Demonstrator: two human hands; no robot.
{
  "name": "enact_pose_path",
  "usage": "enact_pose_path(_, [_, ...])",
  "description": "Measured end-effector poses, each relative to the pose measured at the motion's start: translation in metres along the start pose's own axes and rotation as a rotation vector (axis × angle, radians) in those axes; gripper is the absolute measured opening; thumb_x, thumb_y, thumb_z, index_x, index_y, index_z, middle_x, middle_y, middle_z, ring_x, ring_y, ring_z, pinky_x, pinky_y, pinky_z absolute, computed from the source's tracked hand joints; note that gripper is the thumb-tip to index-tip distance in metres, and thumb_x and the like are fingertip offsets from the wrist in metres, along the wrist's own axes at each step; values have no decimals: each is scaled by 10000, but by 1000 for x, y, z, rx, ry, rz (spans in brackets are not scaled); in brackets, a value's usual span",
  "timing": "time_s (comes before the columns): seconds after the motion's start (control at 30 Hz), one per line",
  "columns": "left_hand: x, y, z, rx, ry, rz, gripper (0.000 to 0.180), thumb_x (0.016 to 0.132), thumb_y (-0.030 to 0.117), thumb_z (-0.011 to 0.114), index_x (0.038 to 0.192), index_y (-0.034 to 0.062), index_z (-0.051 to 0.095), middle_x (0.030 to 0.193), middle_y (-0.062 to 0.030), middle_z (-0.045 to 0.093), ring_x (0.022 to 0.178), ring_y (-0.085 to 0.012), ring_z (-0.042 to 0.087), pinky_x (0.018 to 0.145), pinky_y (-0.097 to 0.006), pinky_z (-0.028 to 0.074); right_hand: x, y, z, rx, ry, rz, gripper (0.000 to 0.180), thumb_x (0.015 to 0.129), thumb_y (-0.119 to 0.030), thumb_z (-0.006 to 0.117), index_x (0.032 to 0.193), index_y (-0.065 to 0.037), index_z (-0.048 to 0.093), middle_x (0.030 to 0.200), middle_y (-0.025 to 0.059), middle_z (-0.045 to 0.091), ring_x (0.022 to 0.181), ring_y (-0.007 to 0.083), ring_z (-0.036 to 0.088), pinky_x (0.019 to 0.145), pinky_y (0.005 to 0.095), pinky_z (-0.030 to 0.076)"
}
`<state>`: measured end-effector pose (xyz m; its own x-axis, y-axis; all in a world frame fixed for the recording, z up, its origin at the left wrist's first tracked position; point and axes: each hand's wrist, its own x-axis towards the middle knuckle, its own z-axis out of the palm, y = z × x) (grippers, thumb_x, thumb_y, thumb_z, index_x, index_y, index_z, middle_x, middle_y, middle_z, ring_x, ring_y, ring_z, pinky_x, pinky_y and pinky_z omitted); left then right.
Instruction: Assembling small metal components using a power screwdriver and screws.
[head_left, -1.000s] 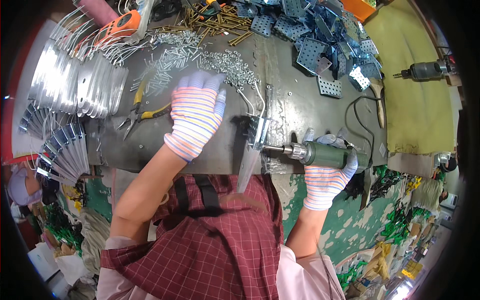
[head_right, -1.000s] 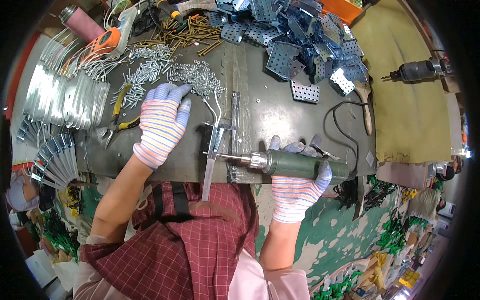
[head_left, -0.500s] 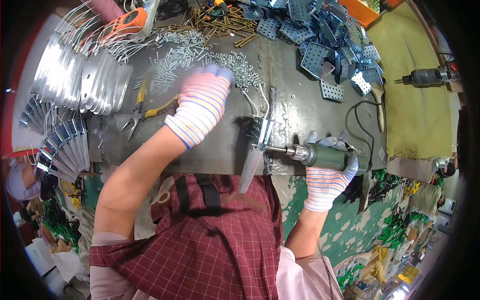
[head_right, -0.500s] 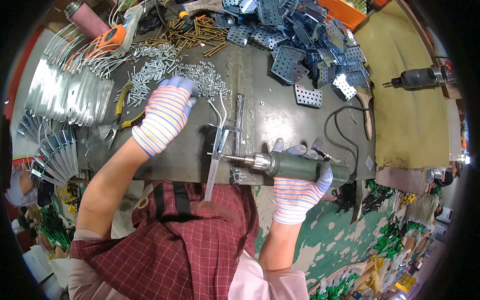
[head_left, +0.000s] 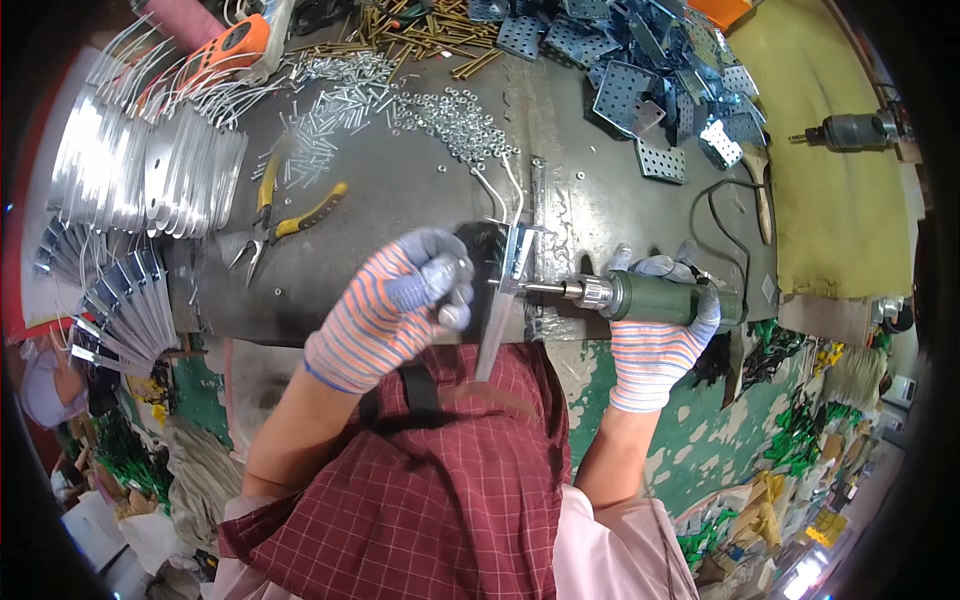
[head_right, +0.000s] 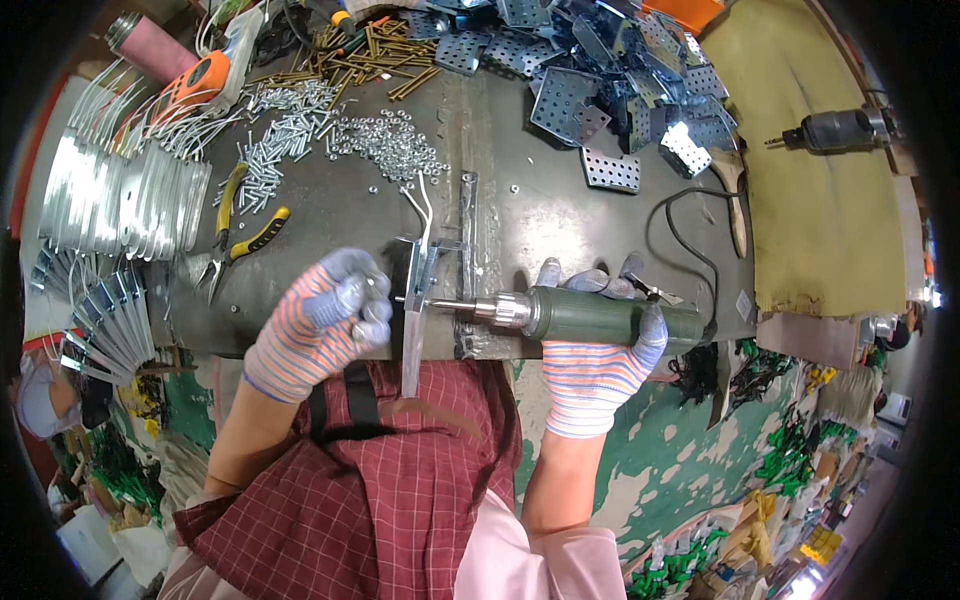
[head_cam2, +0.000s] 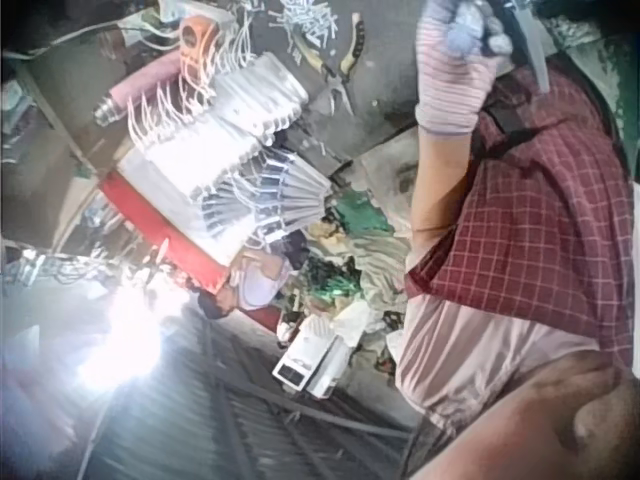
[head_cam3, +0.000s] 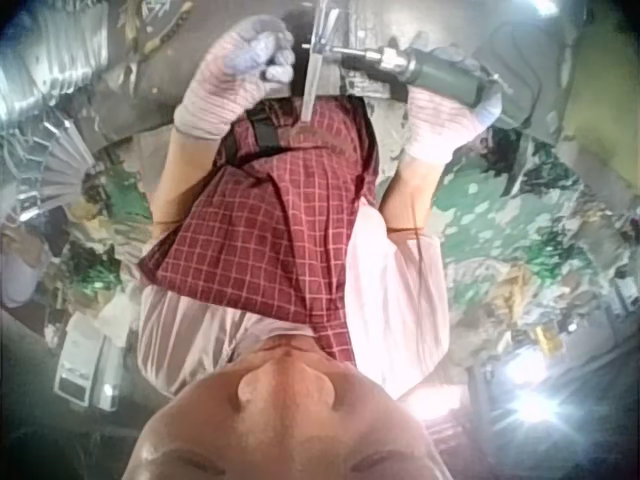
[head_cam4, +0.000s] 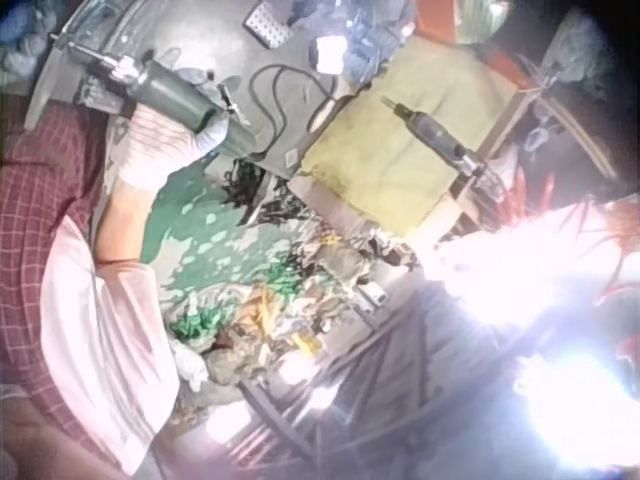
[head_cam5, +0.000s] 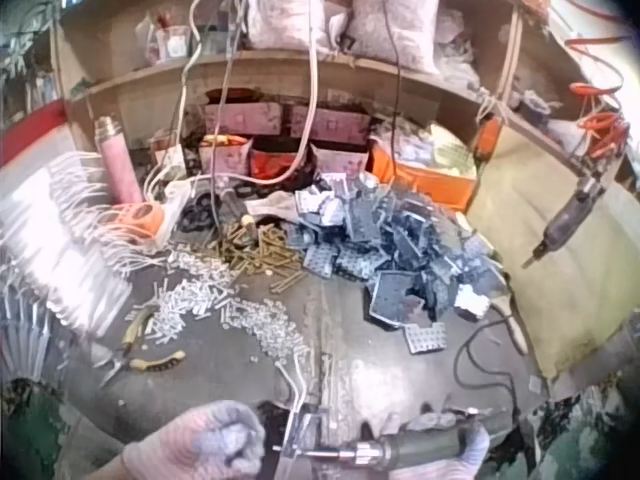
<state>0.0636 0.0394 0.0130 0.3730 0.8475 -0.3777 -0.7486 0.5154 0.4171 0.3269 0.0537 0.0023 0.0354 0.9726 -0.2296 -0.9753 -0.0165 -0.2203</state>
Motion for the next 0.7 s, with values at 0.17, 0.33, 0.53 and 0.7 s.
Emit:
enact_pose_path(0.17, [7, -10, -7, -184, -72, -162, 232, 889, 22, 582, 1118, 53, 598, 927, -88, 670, 791, -176, 656, 608, -273, 487, -1, 1, 6, 16, 27, 0, 300, 796, -287, 686, 952, -39, 620, 929, 86, 619, 925, 240, 579, 1110, 494, 260])
enact_pose_path(0.33, [11, -7, -9, -163, -112, -233, 218, 877, 51, 610, 1095, 54, 605, 898, -80, 670, 768, -168, 655, 598, -282, 473, -2, 1, 6, 10, 26, -12, 296, 795, -278, 687, 959, -45, 607, 933, 87, 610, 927, 240, 576, 1108, 497, 262])
enact_pose_path(0.53, [11, -5, -9, -87, -113, -235, 228, 858, 74, 640, 1083, 59, 608, 842, -61, 660, 739, -158, 640, 608, -298, 477, -3, 3, 6, 49, 56, -14, 280, 781, -239, 695, 958, -54, 583, 920, 70, 595, 916, 230, 565, 1114, 498, 250])
enact_pose_path(0.7, [9, -7, 1, 40, -86, -146, 154, 880, 80, 624, 1032, 59, 609, 833, -40, 641, 703, -130, 613, 618, -267, 488, -2, 4, 7, 36, 33, -27, 268, 775, -231, 699, 946, -60, 583, 889, 53, 579, 898, 219, 560, 1120, 494, 239])
